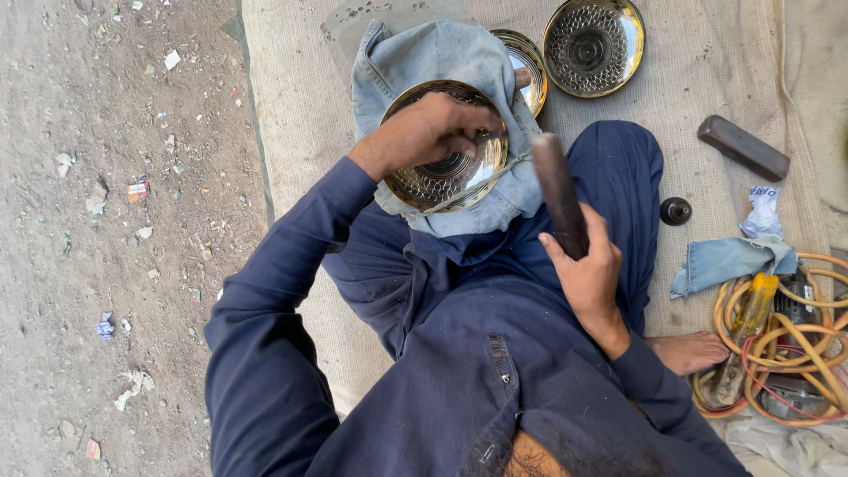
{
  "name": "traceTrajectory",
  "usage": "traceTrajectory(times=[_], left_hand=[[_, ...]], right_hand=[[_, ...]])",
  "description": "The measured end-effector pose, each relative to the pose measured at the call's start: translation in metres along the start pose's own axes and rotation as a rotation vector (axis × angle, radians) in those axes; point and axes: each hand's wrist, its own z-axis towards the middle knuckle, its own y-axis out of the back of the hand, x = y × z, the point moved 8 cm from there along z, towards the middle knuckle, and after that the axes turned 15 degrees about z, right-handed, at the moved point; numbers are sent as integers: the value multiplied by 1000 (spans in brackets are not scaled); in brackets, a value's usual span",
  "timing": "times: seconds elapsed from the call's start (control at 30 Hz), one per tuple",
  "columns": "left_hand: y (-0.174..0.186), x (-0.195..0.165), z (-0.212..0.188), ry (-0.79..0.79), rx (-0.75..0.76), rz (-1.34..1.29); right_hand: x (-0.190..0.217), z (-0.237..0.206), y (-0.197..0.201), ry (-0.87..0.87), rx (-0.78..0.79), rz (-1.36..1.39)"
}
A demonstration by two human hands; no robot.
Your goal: The person sits cross-legged on a mat outdoors and decorates brass plates by hand. They hold a small punch against the plate surface with one hand and strike it repeatedly with a wooden mallet in the other hand, repositioning the punch to work patterned designs across the plate, and rotate or swap plates between passes.
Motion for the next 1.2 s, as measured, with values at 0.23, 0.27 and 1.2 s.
traceTrajectory(times=[0.23,0.27,1.2], left_hand=[[7,16,-1,111,52,2],[5,16,2,89,74,17],[-17,7,17,-79,249,191]], right_hand=[[-74,-22,-7,-397,37,72],[-81,-24,-10,-425,59,86],[-53,-13,-27,-236,58,206]])
